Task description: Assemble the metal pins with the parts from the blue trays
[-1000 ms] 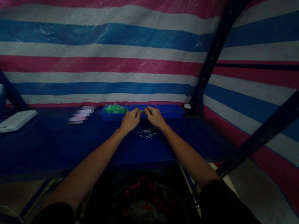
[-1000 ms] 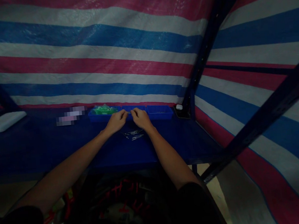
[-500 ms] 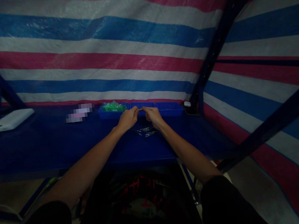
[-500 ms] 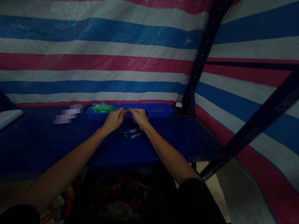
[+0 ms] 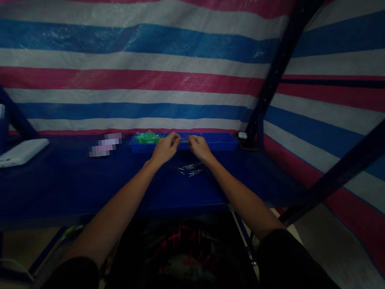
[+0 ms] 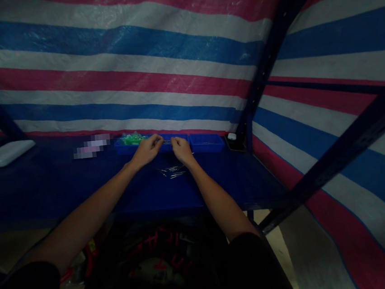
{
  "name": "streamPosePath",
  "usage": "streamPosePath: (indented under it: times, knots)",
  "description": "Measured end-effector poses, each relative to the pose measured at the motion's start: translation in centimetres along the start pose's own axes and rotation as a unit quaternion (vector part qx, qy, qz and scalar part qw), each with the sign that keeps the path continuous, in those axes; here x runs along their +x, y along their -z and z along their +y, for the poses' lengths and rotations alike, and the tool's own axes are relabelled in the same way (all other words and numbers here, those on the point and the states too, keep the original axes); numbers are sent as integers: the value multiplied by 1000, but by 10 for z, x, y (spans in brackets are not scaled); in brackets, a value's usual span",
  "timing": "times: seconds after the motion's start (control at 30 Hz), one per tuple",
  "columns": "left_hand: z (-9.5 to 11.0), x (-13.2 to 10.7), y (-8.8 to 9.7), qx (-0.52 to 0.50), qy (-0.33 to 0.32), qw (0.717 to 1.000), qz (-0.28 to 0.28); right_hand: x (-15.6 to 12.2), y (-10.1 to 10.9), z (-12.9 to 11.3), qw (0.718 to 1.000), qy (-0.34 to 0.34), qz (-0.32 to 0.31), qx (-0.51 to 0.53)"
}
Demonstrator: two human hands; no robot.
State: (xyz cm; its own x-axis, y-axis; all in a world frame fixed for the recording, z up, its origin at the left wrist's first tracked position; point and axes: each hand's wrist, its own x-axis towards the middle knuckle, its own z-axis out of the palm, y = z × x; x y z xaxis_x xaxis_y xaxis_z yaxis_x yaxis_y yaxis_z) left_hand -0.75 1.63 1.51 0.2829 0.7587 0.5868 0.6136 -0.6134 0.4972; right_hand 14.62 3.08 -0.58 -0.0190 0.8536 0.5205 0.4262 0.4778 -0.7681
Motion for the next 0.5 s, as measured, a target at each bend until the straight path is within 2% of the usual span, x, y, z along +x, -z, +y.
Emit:
streamPosePath:
  times: [0.13,0.37,0.5]
  knots:
    - [-3,0,-2,1,-14,1000,-7,-1,1,-1,1000,10,0,-10]
    - [3,-4,-11,45,-1,999,-16,-7,3,-8,993,54,13,-108]
    - [1,-5,-15,56,-1,998,-25,-7,5,-8,994,48,-10,-98]
